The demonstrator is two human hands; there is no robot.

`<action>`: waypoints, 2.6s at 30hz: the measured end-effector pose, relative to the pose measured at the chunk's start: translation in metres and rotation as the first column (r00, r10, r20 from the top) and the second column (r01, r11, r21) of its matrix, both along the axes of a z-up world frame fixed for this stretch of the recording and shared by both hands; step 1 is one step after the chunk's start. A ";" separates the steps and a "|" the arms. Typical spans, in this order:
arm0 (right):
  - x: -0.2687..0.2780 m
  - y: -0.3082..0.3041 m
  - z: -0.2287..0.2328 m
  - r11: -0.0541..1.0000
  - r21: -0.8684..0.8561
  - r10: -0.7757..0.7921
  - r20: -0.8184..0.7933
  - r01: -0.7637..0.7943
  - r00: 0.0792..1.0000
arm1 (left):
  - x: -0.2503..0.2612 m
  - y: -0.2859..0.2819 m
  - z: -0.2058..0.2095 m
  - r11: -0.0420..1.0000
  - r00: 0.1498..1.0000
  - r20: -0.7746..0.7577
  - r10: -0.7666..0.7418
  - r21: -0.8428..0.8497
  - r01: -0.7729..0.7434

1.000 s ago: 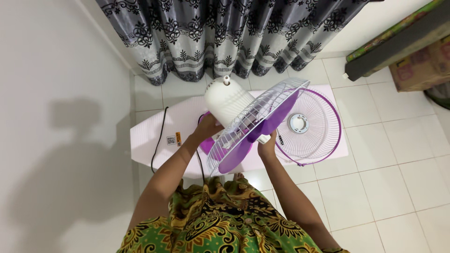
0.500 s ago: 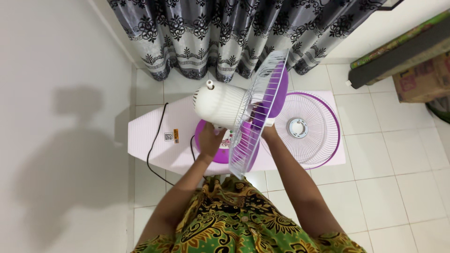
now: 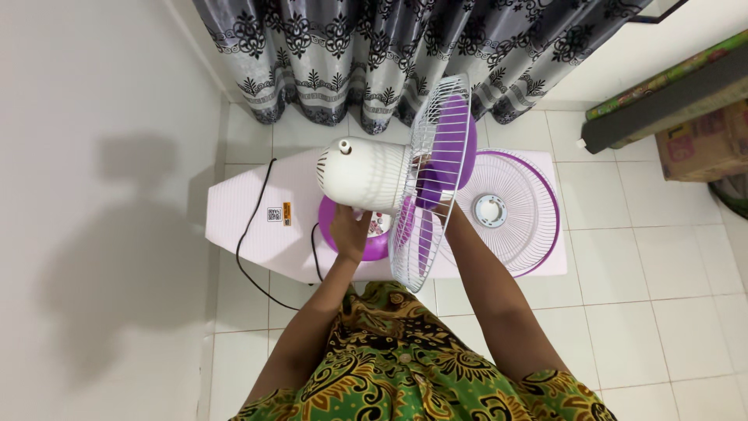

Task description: The person disassembles a small electric fan by unscrewing the front grille, removing the grille and fan blades, and placing the parts on the table. The person does not reassemble the fan within the clip.

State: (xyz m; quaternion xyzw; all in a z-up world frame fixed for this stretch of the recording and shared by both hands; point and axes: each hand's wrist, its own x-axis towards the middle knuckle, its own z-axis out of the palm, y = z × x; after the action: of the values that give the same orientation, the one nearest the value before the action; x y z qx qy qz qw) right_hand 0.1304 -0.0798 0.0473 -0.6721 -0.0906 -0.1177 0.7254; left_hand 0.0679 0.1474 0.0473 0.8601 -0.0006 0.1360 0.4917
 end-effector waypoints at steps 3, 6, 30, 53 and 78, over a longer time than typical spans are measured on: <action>0.005 0.002 0.003 0.999 0.002 0.048 0.095 -0.048 0.994 | 0.002 0.004 0.000 1.000 0.999 -0.042 -0.025 0.002 0.025; 0.001 -0.004 0.009 0.938 0.345 0.153 -0.444 0.011 0.883 | 0.005 0.007 0.007 0.992 0.985 -0.123 -0.120 -0.051 0.114; -0.114 -0.005 0.132 0.992 -0.073 -0.114 -0.162 0.103 0.980 | -0.121 -0.037 0.184 0.952 0.736 0.618 -0.279 0.074 0.298; -0.089 -0.009 0.129 0.998 -0.066 -0.021 -0.228 0.006 0.973 | 0.005 -0.087 0.323 0.753 0.841 0.351 -0.413 0.651 0.098; -0.082 -0.025 0.128 0.919 -0.368 0.051 -0.244 -0.141 0.968 | 0.013 -0.107 0.281 0.702 0.909 0.273 -0.316 0.711 0.031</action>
State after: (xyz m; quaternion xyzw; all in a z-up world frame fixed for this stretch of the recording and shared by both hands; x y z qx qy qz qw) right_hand 0.0484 -0.1043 0.1755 -0.8043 -0.0601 0.0167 0.5909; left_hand 0.0807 0.0402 0.3281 0.9340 -0.2280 0.2394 0.1354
